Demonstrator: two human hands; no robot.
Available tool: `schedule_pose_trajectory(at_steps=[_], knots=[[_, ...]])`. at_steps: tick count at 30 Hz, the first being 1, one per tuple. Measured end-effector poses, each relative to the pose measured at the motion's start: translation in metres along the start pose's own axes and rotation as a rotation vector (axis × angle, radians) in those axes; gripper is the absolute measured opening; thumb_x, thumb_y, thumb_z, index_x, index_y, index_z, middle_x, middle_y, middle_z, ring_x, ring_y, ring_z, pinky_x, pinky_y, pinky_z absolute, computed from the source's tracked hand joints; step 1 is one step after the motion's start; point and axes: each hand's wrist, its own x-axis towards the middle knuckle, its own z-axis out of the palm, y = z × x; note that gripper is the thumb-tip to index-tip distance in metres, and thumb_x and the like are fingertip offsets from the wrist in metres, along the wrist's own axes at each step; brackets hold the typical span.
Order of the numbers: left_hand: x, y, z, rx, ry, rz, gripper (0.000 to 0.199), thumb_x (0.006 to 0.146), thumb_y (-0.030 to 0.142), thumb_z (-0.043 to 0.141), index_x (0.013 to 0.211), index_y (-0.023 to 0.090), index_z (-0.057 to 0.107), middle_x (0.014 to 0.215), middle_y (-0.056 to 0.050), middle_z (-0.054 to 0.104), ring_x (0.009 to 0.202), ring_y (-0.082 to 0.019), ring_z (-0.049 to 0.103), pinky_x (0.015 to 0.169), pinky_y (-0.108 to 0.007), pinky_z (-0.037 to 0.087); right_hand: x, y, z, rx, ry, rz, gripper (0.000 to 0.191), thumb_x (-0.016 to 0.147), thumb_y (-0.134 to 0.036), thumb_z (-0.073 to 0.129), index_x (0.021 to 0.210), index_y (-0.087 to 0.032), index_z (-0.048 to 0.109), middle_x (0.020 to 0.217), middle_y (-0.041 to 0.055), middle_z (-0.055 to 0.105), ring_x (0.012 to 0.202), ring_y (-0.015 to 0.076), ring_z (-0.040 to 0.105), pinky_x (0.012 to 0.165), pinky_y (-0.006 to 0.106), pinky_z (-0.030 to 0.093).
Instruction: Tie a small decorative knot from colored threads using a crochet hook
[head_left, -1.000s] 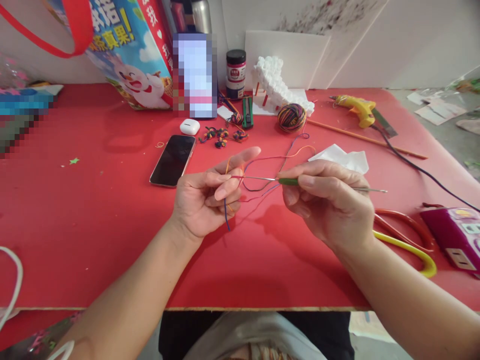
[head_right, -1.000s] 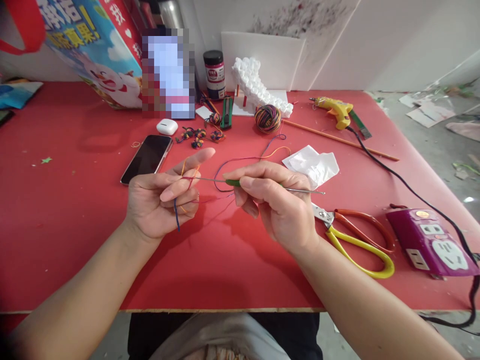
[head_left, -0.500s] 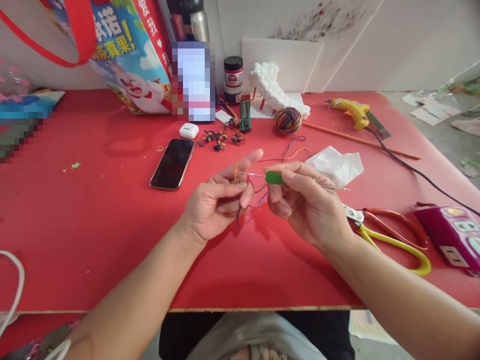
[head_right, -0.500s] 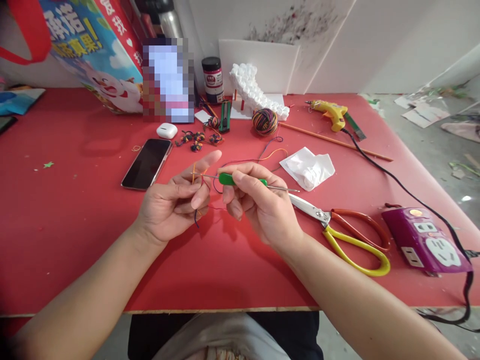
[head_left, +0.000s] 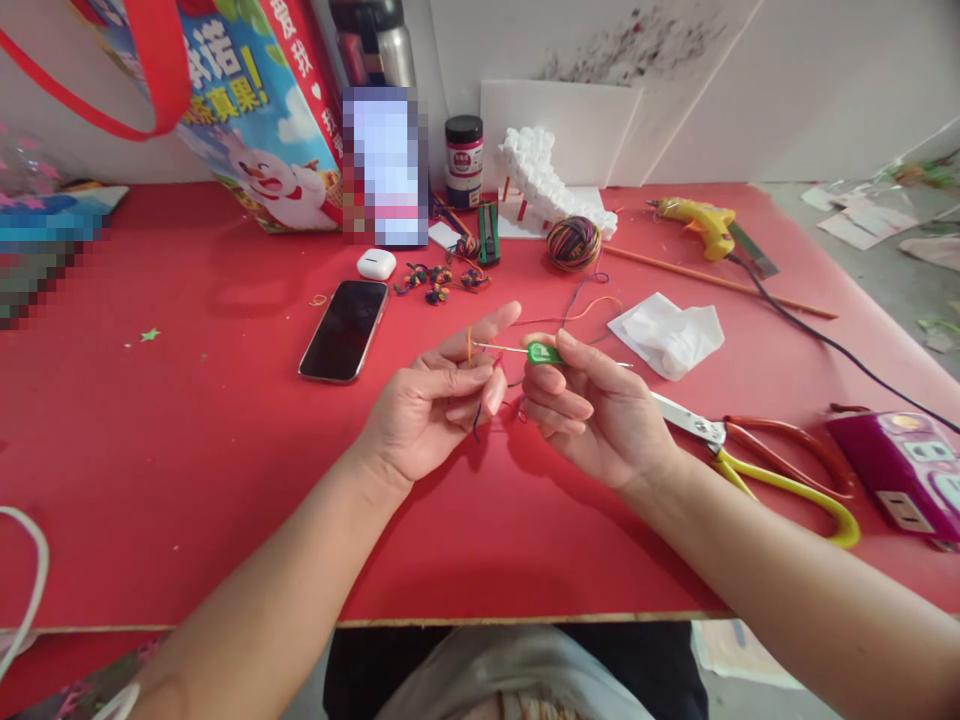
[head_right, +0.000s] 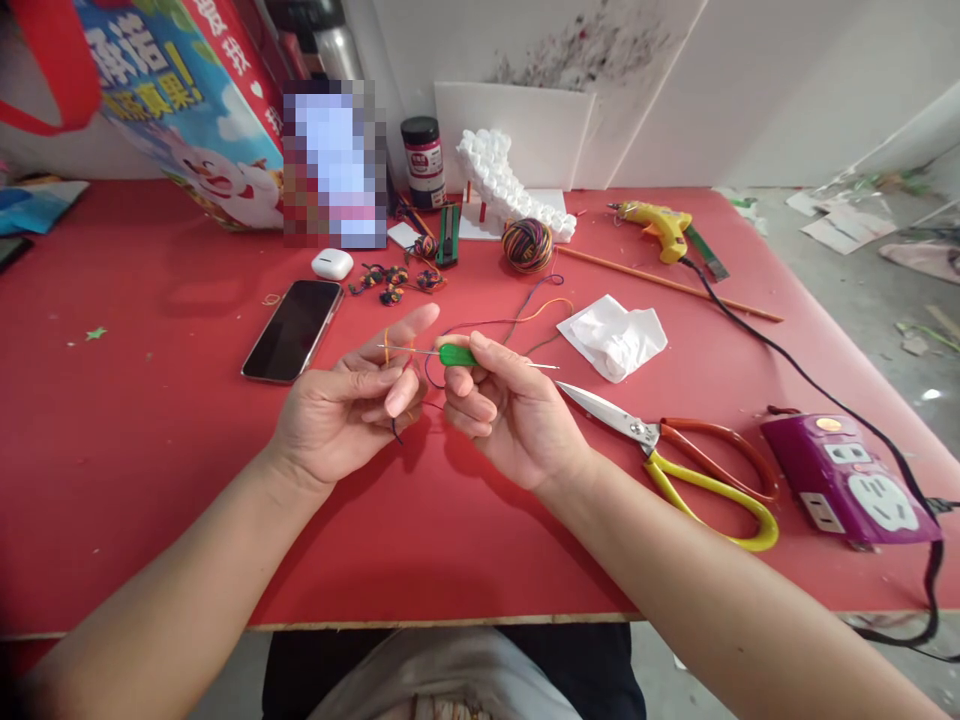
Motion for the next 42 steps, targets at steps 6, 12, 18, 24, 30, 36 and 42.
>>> schedule_pose_trajectory(at_steps=[6,12,18,24,30,36,42], knots=[[0.001,0.0,-0.002,-0.02,0.013,-0.022,0.034,0.08,0.01,0.077,0.111,0.017,0.089,0.056,-0.002,0.064,0.049,-0.005,0.041,0.048,-0.014,0.031,0.002,-0.005,-0.006,0.02,-0.068,0.034,0.025,0.092,-0.024,0.069,0.069,-0.015,0.069,0.054,-0.0057,0.052,0.038,0.0026,0.023,0.036,0.013,0.032],[0.001,-0.001,-0.007,-0.049,0.0,-0.116,0.033,0.075,0.011,0.08,0.105,0.016,0.09,0.056,-0.002,0.065,0.044,-0.002,0.031,0.047,-0.013,0.033,0.004,-0.013,-0.013,-0.13,0.007,0.01,0.017,0.082,-0.027,0.073,0.073,-0.013,0.077,0.048,-0.0045,0.053,0.035,0.0031,0.025,0.035,0.016,0.026],[0.001,0.0,-0.007,-0.056,0.016,-0.155,0.035,0.073,0.012,0.082,0.106,0.016,0.089,0.059,-0.001,0.067,0.044,-0.001,0.031,0.048,-0.013,0.039,0.004,-0.014,-0.012,-0.201,0.086,-0.043,0.017,0.077,-0.029,0.076,0.07,-0.013,0.076,0.046,-0.0044,0.052,0.034,0.0037,0.027,0.035,0.018,0.022],[0.001,0.0,-0.008,-0.033,-0.001,-0.125,0.037,0.075,0.012,0.082,0.111,0.017,0.089,0.059,-0.001,0.066,0.046,-0.003,0.038,0.048,-0.013,0.036,0.004,-0.014,-0.009,-0.211,0.127,-0.056,0.017,0.074,-0.03,0.077,0.069,-0.014,0.075,0.046,-0.0044,0.053,0.034,0.0032,0.028,0.036,0.018,0.021],[-0.001,0.002,-0.006,0.003,0.016,-0.102,0.038,0.076,0.013,0.084,0.114,0.017,0.088,0.06,-0.002,0.067,0.048,-0.003,0.038,0.05,-0.015,0.035,0.004,-0.015,-0.008,-0.25,0.181,-0.122,0.018,0.075,-0.031,0.076,0.067,-0.015,0.072,0.046,-0.0037,0.053,0.034,0.0041,0.029,0.036,0.019,0.02],[0.001,0.006,0.002,0.081,0.016,-0.033,0.034,0.075,0.011,0.082,0.108,0.015,0.089,0.054,-0.002,0.063,0.05,-0.006,0.048,0.046,-0.015,0.025,0.004,-0.015,-0.008,-0.32,0.222,-0.24,0.018,0.077,-0.03,0.073,0.068,-0.014,0.075,0.046,-0.0022,0.056,0.033,0.0043,0.031,0.036,0.02,0.018],[0.002,0.006,0.004,0.119,0.033,-0.009,0.034,0.073,0.009,0.083,0.106,0.014,0.089,0.055,-0.001,0.063,0.05,-0.006,0.053,0.045,-0.014,0.027,0.003,-0.015,-0.009,-0.348,0.223,-0.287,0.018,0.079,-0.029,0.071,0.069,-0.014,0.077,0.046,-0.0019,0.057,0.033,0.0047,0.034,0.037,0.02,0.019]])
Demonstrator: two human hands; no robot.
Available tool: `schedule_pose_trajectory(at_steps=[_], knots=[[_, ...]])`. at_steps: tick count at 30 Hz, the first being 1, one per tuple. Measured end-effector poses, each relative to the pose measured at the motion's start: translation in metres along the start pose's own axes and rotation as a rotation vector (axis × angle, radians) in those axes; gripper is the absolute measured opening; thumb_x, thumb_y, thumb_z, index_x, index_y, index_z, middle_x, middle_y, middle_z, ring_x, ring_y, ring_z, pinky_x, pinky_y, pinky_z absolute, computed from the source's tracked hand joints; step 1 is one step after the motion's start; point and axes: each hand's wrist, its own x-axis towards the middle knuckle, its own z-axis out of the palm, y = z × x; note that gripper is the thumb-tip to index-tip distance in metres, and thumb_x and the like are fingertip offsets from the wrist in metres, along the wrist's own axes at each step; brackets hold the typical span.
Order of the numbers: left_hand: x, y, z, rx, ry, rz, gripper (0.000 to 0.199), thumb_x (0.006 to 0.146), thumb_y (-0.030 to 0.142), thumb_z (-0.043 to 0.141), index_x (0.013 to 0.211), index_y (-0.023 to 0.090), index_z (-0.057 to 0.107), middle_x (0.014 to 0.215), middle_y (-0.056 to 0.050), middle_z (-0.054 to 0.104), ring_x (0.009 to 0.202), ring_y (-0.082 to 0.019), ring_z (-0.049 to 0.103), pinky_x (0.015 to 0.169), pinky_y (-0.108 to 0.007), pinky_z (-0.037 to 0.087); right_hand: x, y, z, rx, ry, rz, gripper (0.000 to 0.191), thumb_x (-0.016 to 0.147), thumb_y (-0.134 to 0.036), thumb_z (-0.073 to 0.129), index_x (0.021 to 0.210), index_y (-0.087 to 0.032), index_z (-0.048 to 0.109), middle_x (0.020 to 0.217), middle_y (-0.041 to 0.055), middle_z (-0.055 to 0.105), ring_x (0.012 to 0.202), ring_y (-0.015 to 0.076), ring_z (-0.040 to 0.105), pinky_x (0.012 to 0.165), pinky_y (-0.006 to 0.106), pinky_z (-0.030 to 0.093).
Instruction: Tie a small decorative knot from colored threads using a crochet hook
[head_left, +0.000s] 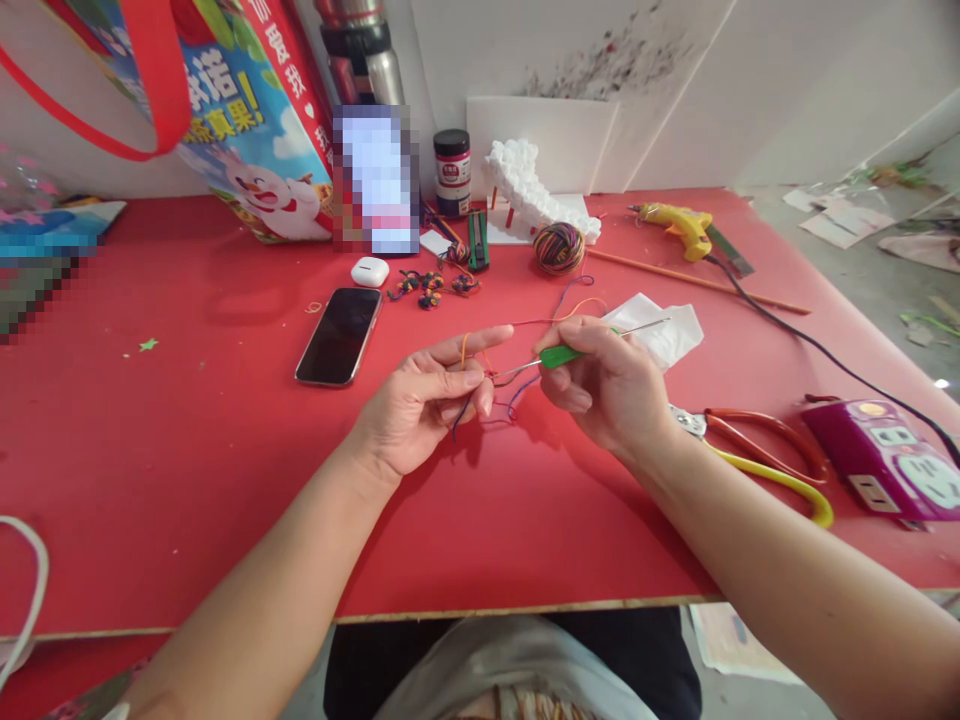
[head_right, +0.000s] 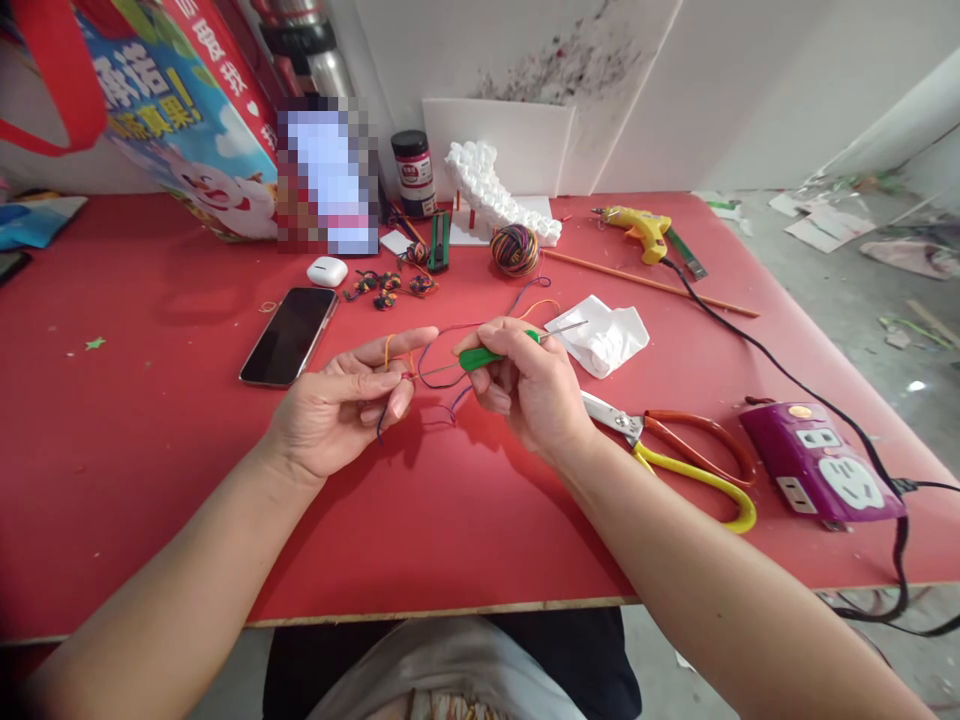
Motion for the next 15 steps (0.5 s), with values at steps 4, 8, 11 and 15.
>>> schedule_pose_trajectory(at_steps=[4,8,11,15], knots=[[0.0,-0.001,-0.001,-0.01,0.012,0.002,0.035,0.074,0.008,0.082,0.108,0.012,0.089,0.055,-0.001,0.061,0.051,-0.006,0.056,0.045,-0.014,0.03,-0.003,-0.002,0.001,-0.044,-0.006,-0.045,0.018,0.081,-0.029,0.071,0.07,-0.015,0.076,0.047,-0.001,0.058,0.034,0.0053,0.037,0.038,0.021,0.02],[0.001,-0.002,-0.001,-0.04,0.04,0.016,0.035,0.074,0.007,0.083,0.109,0.01,0.088,0.055,0.0,0.059,0.052,-0.007,0.059,0.043,-0.014,0.028,-0.006,-0.003,0.002,-0.114,0.003,-0.105,0.02,0.084,-0.033,0.074,0.073,-0.016,0.077,0.051,0.0003,0.061,0.037,0.0068,0.039,0.039,0.022,0.024],[0.002,-0.002,-0.001,-0.034,0.047,0.019,0.034,0.075,0.006,0.082,0.108,0.011,0.088,0.055,-0.002,0.062,0.052,-0.007,0.056,0.043,-0.014,0.026,-0.008,-0.001,0.002,-0.158,0.013,-0.155,0.02,0.086,-0.034,0.074,0.075,-0.017,0.078,0.054,0.0009,0.061,0.042,0.009,0.043,0.04,0.023,0.028],[0.003,-0.004,-0.002,-0.046,0.04,0.0,0.033,0.077,0.006,0.082,0.109,0.011,0.088,0.058,-0.004,0.066,0.047,-0.005,0.048,0.044,-0.015,0.029,-0.012,0.003,0.0,-0.177,-0.043,-0.197,0.02,0.094,-0.03,0.07,0.08,-0.019,0.08,0.06,0.0013,0.064,0.048,0.0103,0.048,0.042,0.023,0.034]])
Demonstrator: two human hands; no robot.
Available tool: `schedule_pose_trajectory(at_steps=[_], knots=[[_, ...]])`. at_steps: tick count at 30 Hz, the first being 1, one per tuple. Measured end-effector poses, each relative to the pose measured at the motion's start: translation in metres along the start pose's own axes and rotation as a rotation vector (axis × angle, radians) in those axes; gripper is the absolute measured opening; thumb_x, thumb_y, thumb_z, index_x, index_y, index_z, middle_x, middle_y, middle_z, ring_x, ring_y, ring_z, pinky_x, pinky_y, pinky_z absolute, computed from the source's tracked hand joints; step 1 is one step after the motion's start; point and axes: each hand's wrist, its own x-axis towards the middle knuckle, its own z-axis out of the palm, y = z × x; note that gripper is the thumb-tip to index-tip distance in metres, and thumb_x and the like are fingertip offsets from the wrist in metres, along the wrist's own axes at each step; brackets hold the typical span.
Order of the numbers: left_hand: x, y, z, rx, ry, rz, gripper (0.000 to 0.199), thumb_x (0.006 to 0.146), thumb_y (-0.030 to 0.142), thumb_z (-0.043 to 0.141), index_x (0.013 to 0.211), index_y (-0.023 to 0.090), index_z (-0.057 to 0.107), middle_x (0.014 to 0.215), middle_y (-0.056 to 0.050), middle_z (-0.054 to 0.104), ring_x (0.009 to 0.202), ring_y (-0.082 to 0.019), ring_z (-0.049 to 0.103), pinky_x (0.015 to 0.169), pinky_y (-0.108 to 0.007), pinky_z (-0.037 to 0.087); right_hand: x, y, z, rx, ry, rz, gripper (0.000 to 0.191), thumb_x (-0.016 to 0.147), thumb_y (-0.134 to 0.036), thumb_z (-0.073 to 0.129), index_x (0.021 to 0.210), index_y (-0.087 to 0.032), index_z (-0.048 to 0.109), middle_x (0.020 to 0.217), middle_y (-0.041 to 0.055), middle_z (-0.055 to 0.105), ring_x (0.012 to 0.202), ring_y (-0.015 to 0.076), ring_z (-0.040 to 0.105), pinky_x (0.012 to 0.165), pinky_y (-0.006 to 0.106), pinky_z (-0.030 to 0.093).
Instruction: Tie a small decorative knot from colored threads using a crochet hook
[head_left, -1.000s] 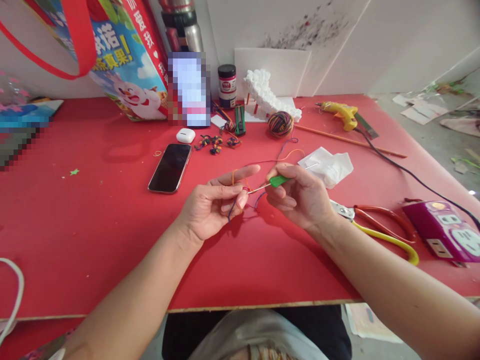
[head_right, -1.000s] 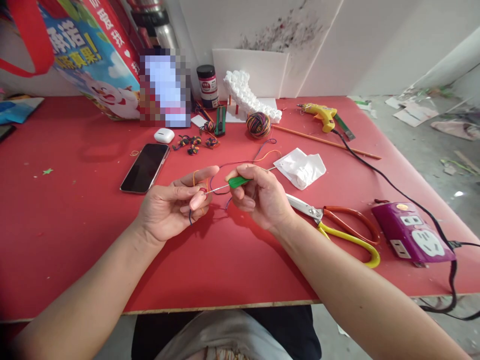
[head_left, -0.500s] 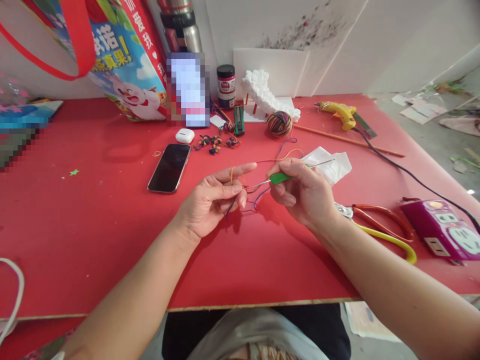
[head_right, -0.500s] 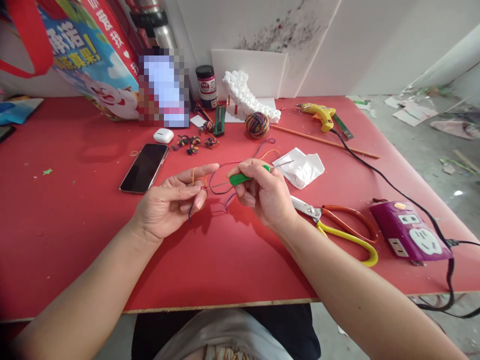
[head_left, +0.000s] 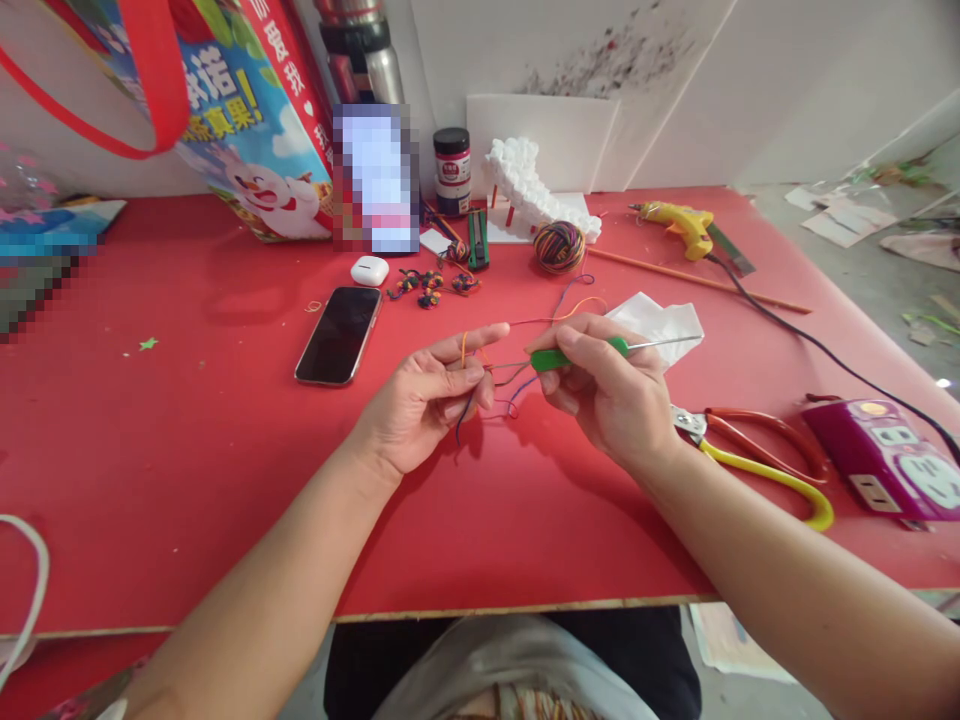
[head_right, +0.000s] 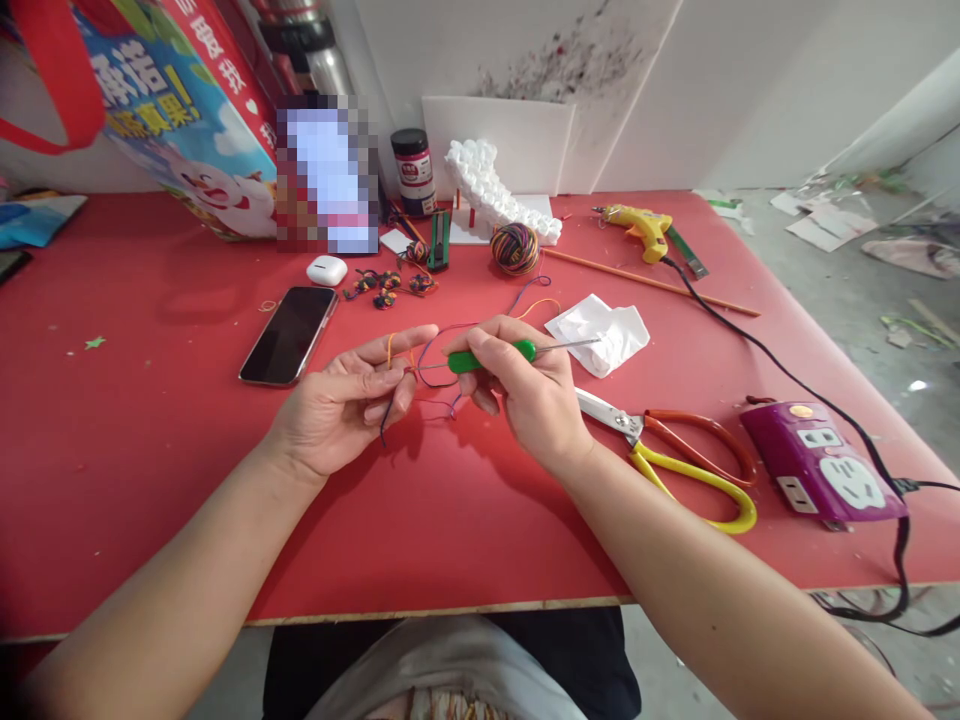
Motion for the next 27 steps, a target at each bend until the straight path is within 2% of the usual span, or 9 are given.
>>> schedule_pose_trajectory(at_steps=[4,7,10,13,16,19,23,27], knots=[[0.001,-0.001,-0.003,-0.044,-0.008,0.009,0.032,0.082,0.006,0.079,0.113,0.011,0.086,0.062,-0.005,0.07,0.044,-0.003,0.041,0.046,-0.015,0.034,-0.006,0.004,0.0,-0.081,-0.084,-0.114,0.022,0.103,-0.03,0.064,0.093,-0.021,0.081,0.067,0.0008,0.067,0.053,0.0109,0.054,0.047,0.024,0.042],[0.0,-0.002,-0.004,-0.113,0.011,0.014,0.032,0.084,0.005,0.076,0.114,0.013,0.085,0.063,-0.003,0.07,0.044,-0.003,0.041,0.047,-0.015,0.038,-0.008,0.006,0.001,-0.322,-0.194,-0.373,0.02,0.107,-0.025,0.061,0.112,-0.022,0.08,0.08,0.0024,0.072,0.061,0.0117,0.061,0.059,0.026,0.054],[-0.001,-0.002,-0.003,-0.187,0.051,-0.004,0.033,0.086,0.003,0.073,0.115,0.014,0.085,0.062,-0.001,0.068,0.044,-0.004,0.044,0.049,-0.015,0.042,-0.008,0.009,0.001,-0.609,-0.342,-0.717,0.034,0.106,-0.012,0.059,0.136,-0.02,0.072,0.102,0.0093,0.077,0.081,0.0161,0.072,0.074,0.03,0.062],[-0.002,-0.003,-0.001,-0.228,0.095,-0.003,0.042,0.089,0.001,0.07,0.127,0.016,0.081,0.061,0.001,0.067,0.044,-0.003,0.045,0.052,-0.013,0.045,-0.008,0.014,0.001,-0.79,-0.352,-0.874,0.049,0.105,-0.007,0.056,0.153,-0.019,0.058,0.114,0.0141,0.075,0.095,0.0198,0.075,0.079,0.031,0.064],[-0.003,-0.004,0.002,-0.199,0.1,0.047,0.054,0.089,0.001,0.069,0.14,0.018,0.076,0.064,0.0,0.07,0.045,-0.003,0.045,0.054,-0.013,0.046,-0.01,0.018,0.002,-0.915,-0.312,-0.912,0.052,0.105,-0.007,0.055,0.156,-0.015,0.052,0.111,0.016,0.073,0.094,0.0219,0.073,0.078,0.033,0.064],[-0.003,-0.006,0.005,-0.13,0.097,0.116,0.058,0.088,0.004,0.074,0.144,0.019,0.074,0.065,-0.001,0.072,0.046,-0.004,0.043,0.051,-0.013,0.042,-0.014,0.021,0.003,-0.986,-0.275,-0.908,0.053,0.105,-0.009,0.054,0.158,-0.015,0.049,0.109,0.0166,0.073,0.091,0.0234,0.072,0.075,0.035,0.063],[-0.002,-0.007,0.006,-0.069,0.107,0.157,0.052,0.087,0.008,0.078,0.138,0.019,0.078,0.066,-0.002,0.072,0.048,-0.004,0.042,0.05,-0.014,0.038,-0.016,0.02,0.006,-0.984,-0.237,-0.886,0.049,0.106,-0.01,0.054,0.155,-0.016,0.052,0.112,0.0169,0.074,0.092,0.0231,0.073,0.078,0.036,0.064],[-0.001,-0.005,0.005,-0.016,0.113,0.146,0.037,0.085,0.009,0.078,0.121,0.016,0.085,0.064,-0.003,0.071,0.048,-0.004,0.041,0.047,-0.013,0.033,-0.014,0.019,0.006,-0.848,-0.214,-0.797,0.035,0.107,-0.012,0.055,0.141,-0.016,0.062,0.106,0.0138,0.075,0.089,0.0198,0.073,0.08,0.033,0.063]])
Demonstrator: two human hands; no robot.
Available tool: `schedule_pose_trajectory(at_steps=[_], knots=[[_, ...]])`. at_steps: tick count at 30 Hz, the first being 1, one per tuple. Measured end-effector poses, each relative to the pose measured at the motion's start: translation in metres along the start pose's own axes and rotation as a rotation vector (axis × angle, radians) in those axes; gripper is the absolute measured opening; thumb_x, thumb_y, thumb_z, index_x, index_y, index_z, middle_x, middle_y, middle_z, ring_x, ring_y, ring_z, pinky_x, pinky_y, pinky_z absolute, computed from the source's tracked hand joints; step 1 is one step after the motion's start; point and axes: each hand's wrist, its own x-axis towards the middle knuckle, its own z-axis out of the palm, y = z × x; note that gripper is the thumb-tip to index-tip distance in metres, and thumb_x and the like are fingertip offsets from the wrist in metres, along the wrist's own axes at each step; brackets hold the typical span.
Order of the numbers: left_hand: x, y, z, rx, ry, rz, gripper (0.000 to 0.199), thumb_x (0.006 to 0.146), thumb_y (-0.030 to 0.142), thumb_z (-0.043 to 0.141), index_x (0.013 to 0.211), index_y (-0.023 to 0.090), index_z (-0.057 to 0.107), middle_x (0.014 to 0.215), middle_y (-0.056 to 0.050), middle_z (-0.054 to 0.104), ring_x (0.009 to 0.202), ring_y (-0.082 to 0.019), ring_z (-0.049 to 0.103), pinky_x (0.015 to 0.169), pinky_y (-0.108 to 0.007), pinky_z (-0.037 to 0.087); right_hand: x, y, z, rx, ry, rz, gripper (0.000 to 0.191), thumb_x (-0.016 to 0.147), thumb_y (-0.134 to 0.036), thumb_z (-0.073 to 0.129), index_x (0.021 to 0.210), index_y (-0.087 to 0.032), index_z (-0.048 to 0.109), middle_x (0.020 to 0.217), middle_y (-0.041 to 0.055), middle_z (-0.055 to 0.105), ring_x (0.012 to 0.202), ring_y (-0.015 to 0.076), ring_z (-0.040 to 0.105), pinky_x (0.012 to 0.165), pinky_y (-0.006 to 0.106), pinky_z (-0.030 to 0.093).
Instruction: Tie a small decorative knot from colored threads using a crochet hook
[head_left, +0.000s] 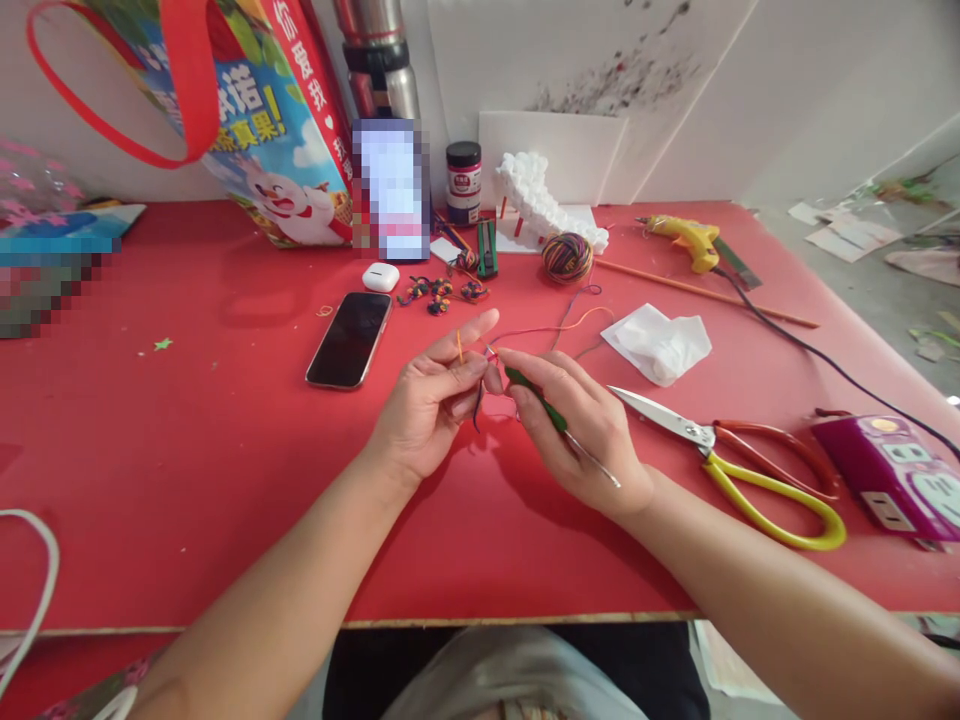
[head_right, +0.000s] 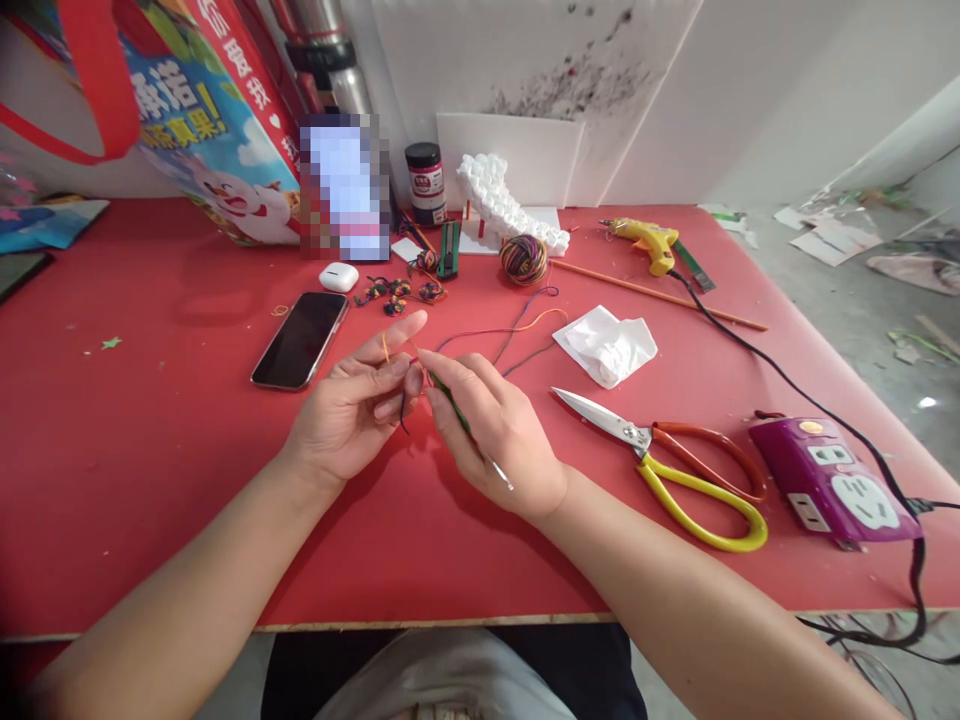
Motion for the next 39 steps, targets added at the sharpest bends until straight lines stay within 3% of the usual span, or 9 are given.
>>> schedule_pose_trajectory(at_steps=[7,15,18,22,25,27,34,39], knots=[[0.003,0.004,-0.004,0.04,0.01,0.003,0.03,0.081,0.009,0.078,0.109,0.013,0.087,0.06,-0.003,0.068,0.047,-0.004,0.04,0.046,-0.013,0.032,0.001,-0.002,-0.006,0.306,-0.006,0.399,0.021,0.109,-0.031,0.058,0.12,-0.021,0.073,0.089,0.0051,0.075,0.069,0.0152,0.066,0.067,0.031,0.056],[0.004,0.005,-0.007,0.049,-0.019,-0.042,0.027,0.079,0.009,0.08,0.105,0.01,0.088,0.06,-0.005,0.068,0.045,-0.003,0.038,0.042,-0.014,0.026,0.011,-0.002,-0.017,0.547,0.036,0.555,0.017,0.102,-0.024,0.065,0.101,-0.019,0.081,0.074,0.0,0.069,0.058,0.0124,0.058,0.058,0.029,0.049],[0.004,0.005,-0.007,0.018,-0.02,-0.053,0.028,0.081,0.007,0.078,0.108,0.011,0.087,0.06,-0.004,0.069,0.043,-0.002,0.039,0.043,-0.013,0.03,0.009,-0.001,-0.017,0.504,0.031,0.501,0.017,0.104,-0.025,0.063,0.107,-0.02,0.079,0.078,0.0007,0.07,0.059,0.0121,0.059,0.058,0.029,0.05],[0.004,0.004,-0.008,-0.088,-0.002,-0.107,0.036,0.083,0.003,0.074,0.116,0.013,0.085,0.064,-0.003,0.07,0.043,-0.002,0.041,0.046,-0.012,0.038,0.005,0.001,-0.012,0.265,-0.03,0.22,0.021,0.108,-0.021,0.057,0.123,-0.022,0.072,0.094,0.0065,0.076,0.072,0.0158,0.067,0.068,0.031,0.057],[0.004,0.002,-0.005,-0.159,0.029,-0.155,0.045,0.086,0.002,0.069,0.127,0.015,0.081,0.067,-0.001,0.07,0.041,-0.001,0.041,0.043,-0.011,0.035,0.003,0.002,-0.006,0.066,-0.026,0.018,0.028,0.107,-0.015,0.056,0.132,-0.021,0.066,0.101,0.0108,0.076,0.085,0.0198,0.071,0.075,0.033,0.06],[0.004,0.002,-0.002,-0.168,0.052,-0.171,0.049,0.089,0.001,0.065,0.133,0.017,0.078,0.067,-0.001,0.07,0.04,-0.001,0.04,0.042,-0.011,0.032,0.002,0.002,-0.003,-0.029,-0.02,-0.026,0.031,0.106,-0.013,0.056,0.136,-0.018,0.063,0.105,0.0133,0.076,0.089,0.0204,0.071,0.077,0.033,0.06],[0.003,0.001,-0.001,-0.048,0.027,-0.084,0.037,0.088,0.004,0.071,0.121,0.014,0.083,0.066,-0.003,0.073,0.041,-0.001,0.039,0.045,-0.012,0.035,0.001,-0.002,-0.004,-0.021,-0.002,0.047,0.023,0.106,-0.012,0.055,0.126,-0.017,0.066,0.103,0.012,0.078,0.087,0.0188,0.073,0.076,0.031,0.059],[0.004,0.003,-0.006,0.003,-0.036,-0.062,0.027,0.081,0.007,0.077,0.106,0.013,0.087,0.061,-0.003,0.069,0.042,-0.002,0.038,0.042,-0.01,0.029,0.005,-0.006,-0.009,0.17,0.051,0.28,0.017,0.103,-0.014,0.058,0.11,-0.014,0.074,0.085,0.0053,0.075,0.068,0.0133,0.066,0.065,0.028,0.054]])
